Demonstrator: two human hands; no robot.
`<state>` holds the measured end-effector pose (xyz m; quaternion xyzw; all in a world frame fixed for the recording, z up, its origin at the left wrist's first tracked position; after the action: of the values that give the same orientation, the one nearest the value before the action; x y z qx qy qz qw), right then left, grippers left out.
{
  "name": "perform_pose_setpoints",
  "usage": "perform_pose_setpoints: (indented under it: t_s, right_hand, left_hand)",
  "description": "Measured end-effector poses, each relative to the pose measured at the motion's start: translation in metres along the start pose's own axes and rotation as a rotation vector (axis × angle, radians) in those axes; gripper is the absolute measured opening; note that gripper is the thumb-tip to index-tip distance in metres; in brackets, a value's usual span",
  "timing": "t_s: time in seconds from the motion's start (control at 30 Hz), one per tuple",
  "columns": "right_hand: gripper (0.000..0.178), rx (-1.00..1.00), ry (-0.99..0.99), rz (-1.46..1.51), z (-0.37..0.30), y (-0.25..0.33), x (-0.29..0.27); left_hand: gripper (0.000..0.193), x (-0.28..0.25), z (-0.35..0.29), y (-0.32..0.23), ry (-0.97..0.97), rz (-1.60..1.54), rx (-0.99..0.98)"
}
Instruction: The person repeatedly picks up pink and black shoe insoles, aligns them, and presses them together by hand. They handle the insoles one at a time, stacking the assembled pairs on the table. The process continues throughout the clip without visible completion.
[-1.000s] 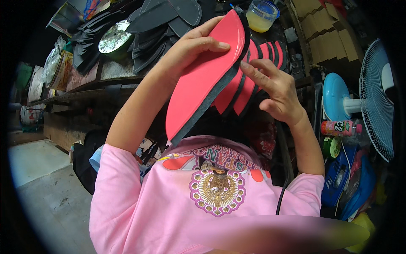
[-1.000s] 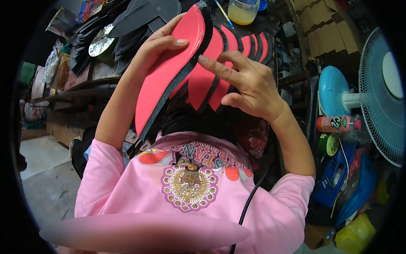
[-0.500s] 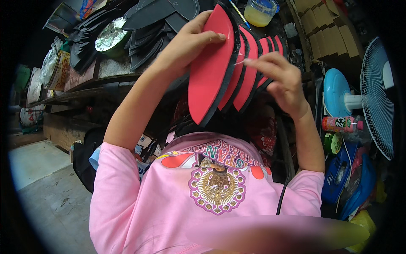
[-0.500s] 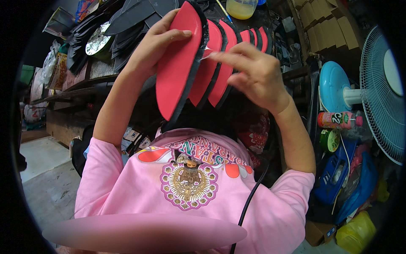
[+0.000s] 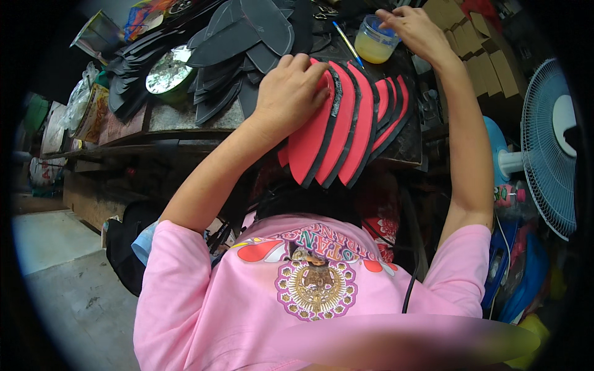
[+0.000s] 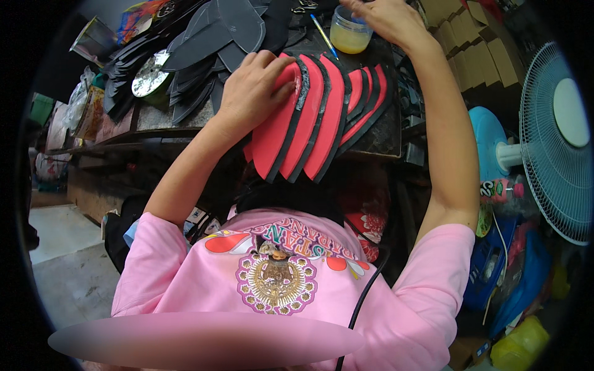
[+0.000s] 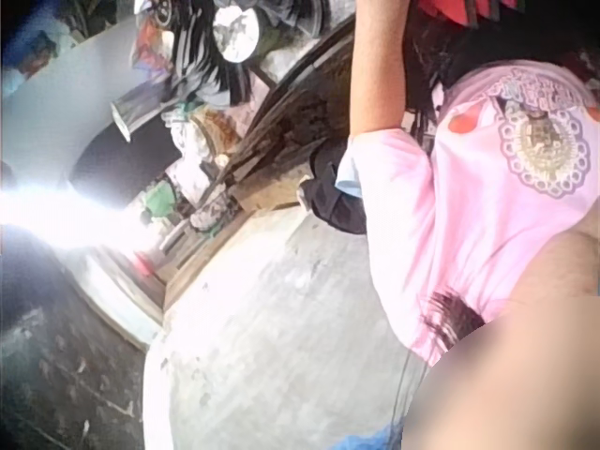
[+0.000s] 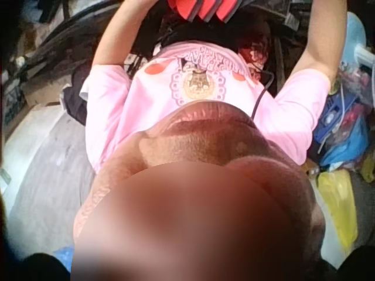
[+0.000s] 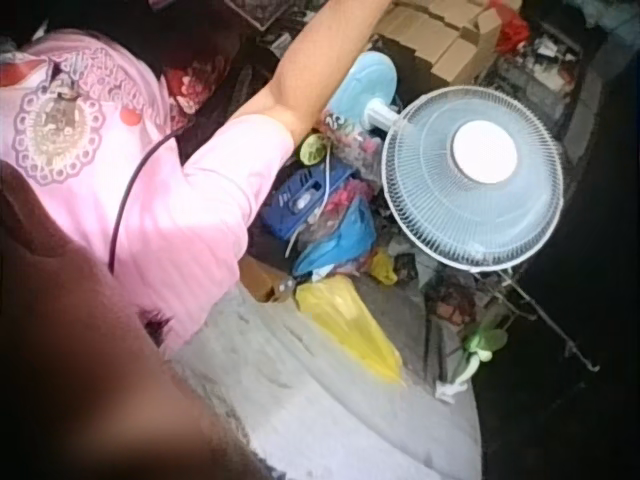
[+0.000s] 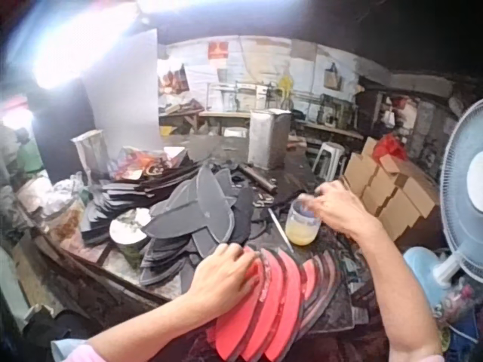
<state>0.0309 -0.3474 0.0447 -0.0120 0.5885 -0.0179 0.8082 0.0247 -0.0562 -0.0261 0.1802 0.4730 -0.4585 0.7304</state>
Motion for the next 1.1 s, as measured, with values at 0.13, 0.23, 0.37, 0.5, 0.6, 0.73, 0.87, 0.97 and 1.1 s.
perform_pose_setpoints:
  t_s: [0.13, 0.23, 0.37, 0.5, 0.6, 0.73, 0.87, 0.97, 1.1]
  right_hand:
    - [0.042, 0.015, 0.212, -0.230, 0.025, 0.017, 0.028]
    - [0.056, 0.076, 0.295, -0.278, 0.034, 0.020, 0.039]
    - [0.063, 0.000, 0.345, -0.125, 0.043, -0.007, 0.057]
    - [0.051, -0.177, -0.037, 0.785, 0.050, -0.036, 0.040]
    - [0.050, -0.289, -0.036, 0.951, 0.031, -0.046, -0.003]
    - [0.059, -0.258, -0.232, 0.473, -0.023, -0.008, -0.030]
    - [0.057, -0.231, -0.164, 0.070, -0.074, 0.037, -0.042]
    - [0.054, -0.198, -0.220, 0.166, -0.100, 0.048, -0.071]
    - [0.062, -0.231, -0.253, 0.266, -0.130, 0.060, -0.094]
  left_hand:
    - [0.034, -0.002, -0.001, 0.001, -0.009, -0.041, 0.010]
    - [0.032, -0.013, -0.003, -0.001, -0.125, -0.215, 0.032]
    - [0.039, -0.025, 0.004, 0.008, -0.136, -0.197, 0.112]
    - [0.054, -0.028, 0.025, 0.048, -0.169, 0.186, 0.152]
    - [0.054, -0.021, 0.037, 0.080, -0.079, 0.399, 0.104]
    - [0.047, -0.007, 0.046, 0.087, 0.127, 0.437, 0.087]
    - [0.021, -0.017, 0.050, 0.084, 0.002, 0.501, 0.121]
    - [0.026, -0.023, 0.049, 0.092, 0.072, 0.315, 0.068]
    - [0.036, -0.024, 0.038, 0.089, -0.137, 0.325, 0.236]
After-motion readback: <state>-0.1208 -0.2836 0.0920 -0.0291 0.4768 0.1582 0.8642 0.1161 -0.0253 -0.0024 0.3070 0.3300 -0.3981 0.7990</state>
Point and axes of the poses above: each hand's wrist, its own z-axis towards the middle knuckle, its own x-axis out of the palm, y = z × x, the point moved 3 cm from there along z, towards the middle knuckle, and after that the axes turned 1 degree about z, right-handed, at the moved point
